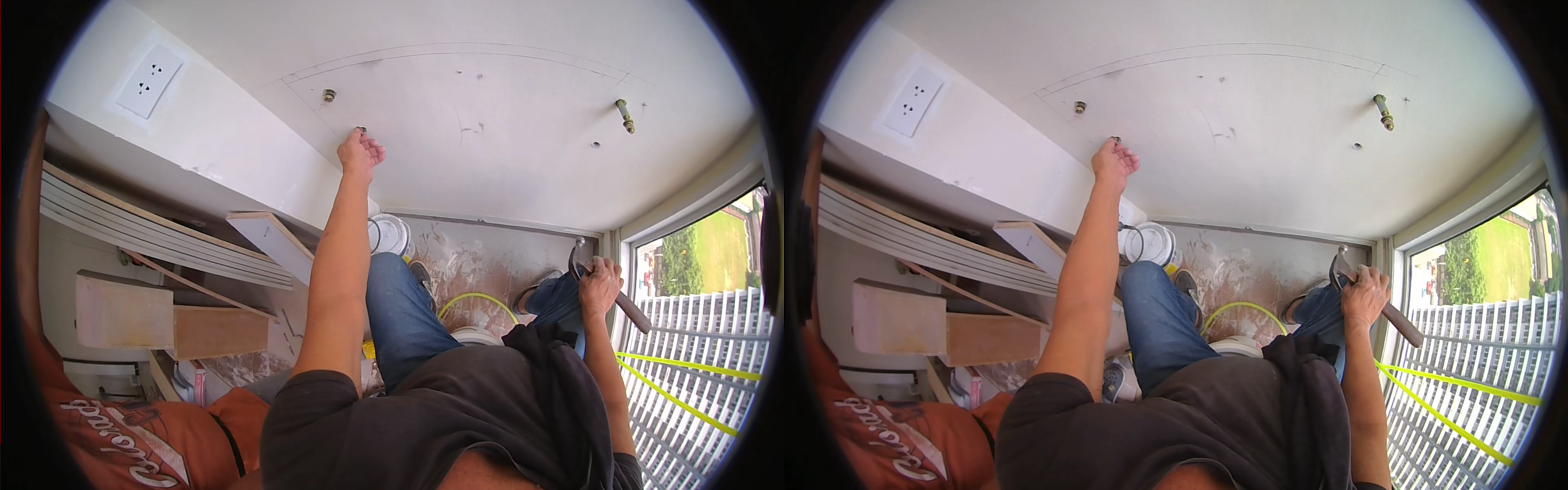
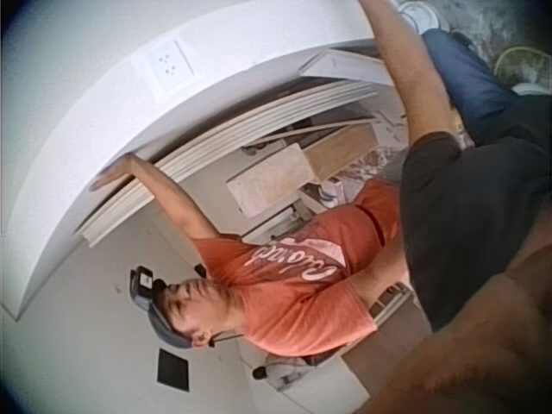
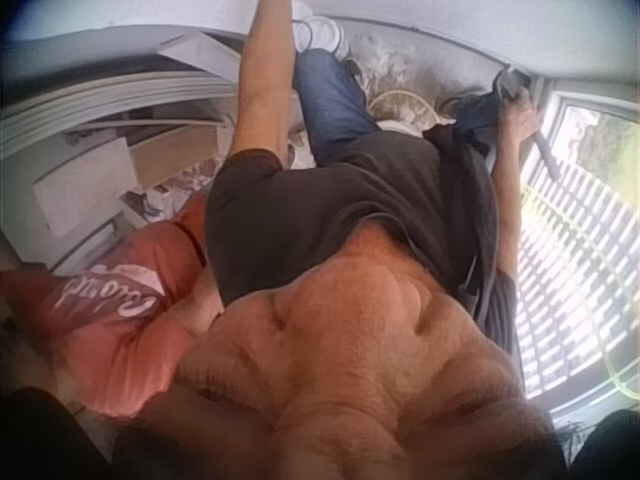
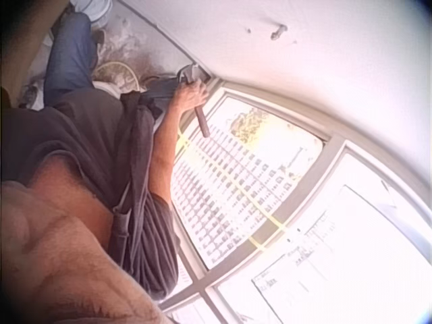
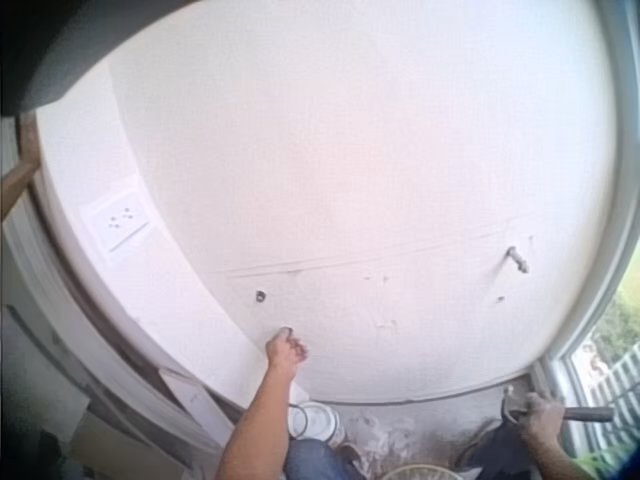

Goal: The person drills holes into the ceiling using a power drill, then hammers wall anchors into the holes. Another person assists by handing over tools and materials.

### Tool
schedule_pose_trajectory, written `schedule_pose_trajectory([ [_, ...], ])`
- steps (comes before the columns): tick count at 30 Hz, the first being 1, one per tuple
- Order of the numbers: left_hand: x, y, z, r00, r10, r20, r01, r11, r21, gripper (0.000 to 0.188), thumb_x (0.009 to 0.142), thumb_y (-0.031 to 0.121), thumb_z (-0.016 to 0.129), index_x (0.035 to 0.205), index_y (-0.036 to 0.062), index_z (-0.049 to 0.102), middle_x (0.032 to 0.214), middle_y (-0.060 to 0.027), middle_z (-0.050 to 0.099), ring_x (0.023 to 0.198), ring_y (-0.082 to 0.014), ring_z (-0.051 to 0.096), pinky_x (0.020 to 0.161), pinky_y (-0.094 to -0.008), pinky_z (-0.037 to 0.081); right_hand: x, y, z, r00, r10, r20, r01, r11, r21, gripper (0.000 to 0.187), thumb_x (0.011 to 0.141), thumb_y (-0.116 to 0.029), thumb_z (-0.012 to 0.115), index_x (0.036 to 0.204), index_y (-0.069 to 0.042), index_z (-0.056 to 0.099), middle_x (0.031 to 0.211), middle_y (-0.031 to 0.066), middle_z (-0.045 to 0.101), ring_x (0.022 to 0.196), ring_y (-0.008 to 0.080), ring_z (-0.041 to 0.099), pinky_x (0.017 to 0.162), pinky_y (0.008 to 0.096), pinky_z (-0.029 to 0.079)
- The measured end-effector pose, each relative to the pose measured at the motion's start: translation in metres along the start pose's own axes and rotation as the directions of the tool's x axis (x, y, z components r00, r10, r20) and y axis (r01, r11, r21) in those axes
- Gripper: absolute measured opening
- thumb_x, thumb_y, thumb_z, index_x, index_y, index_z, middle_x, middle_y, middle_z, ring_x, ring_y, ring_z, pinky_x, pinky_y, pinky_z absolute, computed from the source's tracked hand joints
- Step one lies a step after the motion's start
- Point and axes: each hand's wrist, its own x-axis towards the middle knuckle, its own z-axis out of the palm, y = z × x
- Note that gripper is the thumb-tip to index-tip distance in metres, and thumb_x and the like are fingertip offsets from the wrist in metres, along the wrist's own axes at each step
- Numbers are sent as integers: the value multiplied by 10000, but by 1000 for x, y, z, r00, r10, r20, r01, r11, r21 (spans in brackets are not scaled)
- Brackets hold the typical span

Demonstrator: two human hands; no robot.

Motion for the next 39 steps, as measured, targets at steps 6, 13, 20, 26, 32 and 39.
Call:
schedule_pose_trajectory([
  [6, 2, 1, 14, 992, -115, -45, 96, 946, -310, 179, 927, 233, 465, 814, 94, 464, 683, -59, 481, 576, -227, 472, 625, -439, 492, -1, 3, 3, 999, 5, -32, -5, 1000, -2, 182, 825, -166, 646, 990, -120, 708, 1034, 46, 666, 1042, 297, 566, 899, 440, 426],
  [13, -2, 6, 6, 987, -151, 46, 158, 930, -331, 211, 947, 218, 414, 769, 110, 453, 693, -45, 461, 615, -210, 450, 735, -475, 477, 0, 2, 2, 1000, 27, 3, -27, 999, -22, 169, 845, -181, 642, 985, -117, 712, 1038, 47, 668, 1044, 292, 566, 899, 438, 424],
  [20, -3, 7, 7, 994, -109, 12, 108, 958, -266, 250, 1002, 260, 396, 859, 78, 488, 767, -69, 520, 658, -216, 482, 738, -462, 482, 2, 1, 1, 999, 12, -35, -12, 1000, -1, 170, 834, -173, 644, 977, -112, 712, 1040, 48, 665, 1052, 292, 562, 902, 438, 425],
  [26, -1, 14, -14, 966, -161, 201, 198, 964, -179, 255, 1000, 271, 476, 998, 29, 556, 846, -100, 610, 708, -228, 550, 723, -462, 501, 4, -5, -1, 1000, 6, -11, -7, 1000, -12, 183, 824, -155, 639, 987, -109, 709, 1045, 48, 664, 1057, 292, 561, 906, 442, 424],
  [32, -8, 4, 10, 934, 302, -188, -246, 930, 273, 199, 958, 199, 570, 1024, 13, 588, 836, -90, 621, 599, -194, 595, 534, -359, 520, 3, -1, 3, 1000, 11, -24, -11, 1000, -13, 186, 810, -154, 642, 978, -104, 707, 1033, 49, 660, 1056, 297, 560, 901, 441, 425],
  [39, -10, 8, 9, 929, 343, -142, -264, 879, 398, 194, 916, 174, 605, 946, -17, 618, 734, -88, 626, 482, -177, 579, 437, -324, 493, 3, -1, 0, 1000, 14, -5, -14, 1000, -18, 198, 814, -152, 639, 993, -106, 708, 1036, 52, 660, 1056, 295, 562, 900, 436, 425],
])
